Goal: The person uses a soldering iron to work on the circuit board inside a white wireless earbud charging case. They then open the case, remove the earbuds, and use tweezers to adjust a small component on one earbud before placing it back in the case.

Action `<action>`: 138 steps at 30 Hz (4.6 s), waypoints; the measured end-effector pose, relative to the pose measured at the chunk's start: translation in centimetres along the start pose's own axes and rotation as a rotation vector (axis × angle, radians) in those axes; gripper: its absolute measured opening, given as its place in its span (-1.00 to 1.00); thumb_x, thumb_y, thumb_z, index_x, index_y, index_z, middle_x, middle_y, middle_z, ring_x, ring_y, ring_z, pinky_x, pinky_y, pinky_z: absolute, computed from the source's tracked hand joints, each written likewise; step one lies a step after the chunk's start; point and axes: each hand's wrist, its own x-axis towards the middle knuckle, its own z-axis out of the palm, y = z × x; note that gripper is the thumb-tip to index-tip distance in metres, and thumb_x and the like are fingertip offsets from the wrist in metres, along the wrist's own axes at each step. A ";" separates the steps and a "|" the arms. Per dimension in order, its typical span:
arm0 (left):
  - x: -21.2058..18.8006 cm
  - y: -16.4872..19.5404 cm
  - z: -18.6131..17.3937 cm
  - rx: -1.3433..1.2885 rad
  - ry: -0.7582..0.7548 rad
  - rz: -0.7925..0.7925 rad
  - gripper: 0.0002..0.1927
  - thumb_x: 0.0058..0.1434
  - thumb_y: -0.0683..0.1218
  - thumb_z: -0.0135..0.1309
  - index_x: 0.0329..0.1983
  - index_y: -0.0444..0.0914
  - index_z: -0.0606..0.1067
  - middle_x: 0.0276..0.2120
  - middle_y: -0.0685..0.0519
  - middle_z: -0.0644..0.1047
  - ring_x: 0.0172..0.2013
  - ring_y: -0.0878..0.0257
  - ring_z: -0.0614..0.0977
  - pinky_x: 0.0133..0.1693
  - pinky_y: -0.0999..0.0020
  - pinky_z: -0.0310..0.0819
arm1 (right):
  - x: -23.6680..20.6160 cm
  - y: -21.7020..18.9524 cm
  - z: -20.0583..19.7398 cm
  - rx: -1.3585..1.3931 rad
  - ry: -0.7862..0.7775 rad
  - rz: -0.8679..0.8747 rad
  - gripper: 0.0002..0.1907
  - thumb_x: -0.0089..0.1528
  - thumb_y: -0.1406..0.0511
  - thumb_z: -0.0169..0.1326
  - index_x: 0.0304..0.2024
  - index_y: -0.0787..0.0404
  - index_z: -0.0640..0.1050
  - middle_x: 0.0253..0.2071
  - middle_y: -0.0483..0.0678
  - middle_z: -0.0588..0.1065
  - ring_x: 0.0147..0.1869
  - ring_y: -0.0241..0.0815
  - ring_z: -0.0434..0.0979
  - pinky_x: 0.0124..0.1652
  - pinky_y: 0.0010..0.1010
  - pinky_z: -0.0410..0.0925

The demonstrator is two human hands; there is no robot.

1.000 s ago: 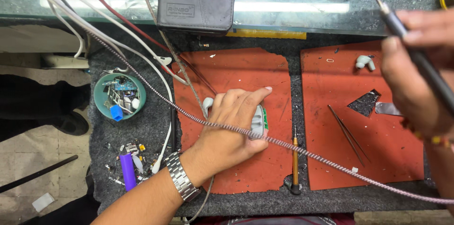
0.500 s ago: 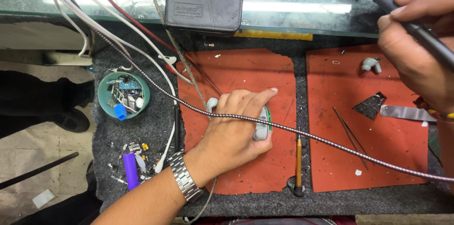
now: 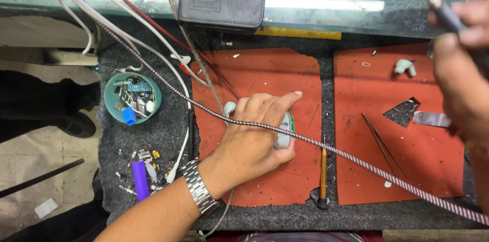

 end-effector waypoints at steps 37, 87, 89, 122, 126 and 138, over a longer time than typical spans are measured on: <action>3.0 -4.0 2.6 -0.014 -0.024 -0.018 -0.17 0.06 -0.08 0.28 0.40 -0.23 0.24 0.10 0.00 0.49 0.15 0.01 0.47 0.20 0.09 0.25 | -3.9 1.7 10.9 0.235 -0.265 0.003 -0.79 0.09 0.40 0.33 -0.40 0.24 0.49 -0.34 -0.06 0.52 -0.19 -0.25 0.70 -0.18 -0.48 0.58; 2.5 -3.8 2.9 -0.028 -0.040 -0.024 -0.16 0.05 -0.07 0.28 0.40 -0.23 0.23 0.11 -0.02 0.49 0.16 0.00 0.46 0.21 0.07 0.23 | -4.4 1.3 11.0 0.208 -0.249 0.001 -0.77 0.09 0.40 0.31 -0.42 0.22 0.46 -0.36 -0.07 0.51 -0.23 -0.27 0.68 -0.20 -0.48 0.55; 2.5 -3.8 2.9 -0.026 -0.041 -0.026 -0.17 0.05 -0.07 0.28 0.40 -0.22 0.23 0.11 -0.02 0.49 0.16 0.00 0.46 0.21 0.07 0.23 | -4.4 1.3 11.0 0.214 -0.247 0.002 -0.77 0.10 0.40 0.31 -0.42 0.23 0.45 -0.36 -0.07 0.51 -0.22 -0.27 0.68 -0.20 -0.49 0.56; 2.4 -3.7 2.7 -0.028 -0.037 -0.024 -0.15 0.04 -0.07 0.29 0.41 -0.22 0.23 0.11 -0.03 0.49 0.16 -0.01 0.44 0.21 0.07 0.23 | -4.3 1.1 10.9 0.231 -0.261 -0.012 -0.78 0.10 0.42 0.30 -0.42 0.23 0.46 -0.35 -0.07 0.50 -0.21 -0.24 0.69 -0.20 -0.47 0.57; 2.7 -3.9 2.3 -0.039 -0.042 -0.030 -0.15 0.03 -0.08 0.30 0.40 -0.22 0.24 0.10 0.00 0.49 0.16 0.01 0.45 0.20 0.09 0.24 | -4.0 1.3 10.8 0.296 -0.264 -0.057 -0.78 0.13 0.43 0.28 -0.40 0.23 0.44 -0.33 -0.05 0.48 -0.16 -0.20 0.71 -0.16 -0.45 0.60; 4.2 -4.4 3.4 -0.012 -0.011 -0.006 -0.15 0.00 -0.10 0.32 0.39 -0.21 0.26 0.08 0.04 0.49 0.11 0.06 0.49 0.15 0.11 0.28 | -3.3 3.1 10.9 0.309 -0.243 -0.146 -0.74 0.11 0.47 0.30 -0.36 0.27 0.42 -0.32 -0.05 0.44 -0.19 -0.22 0.69 -0.12 -0.40 0.63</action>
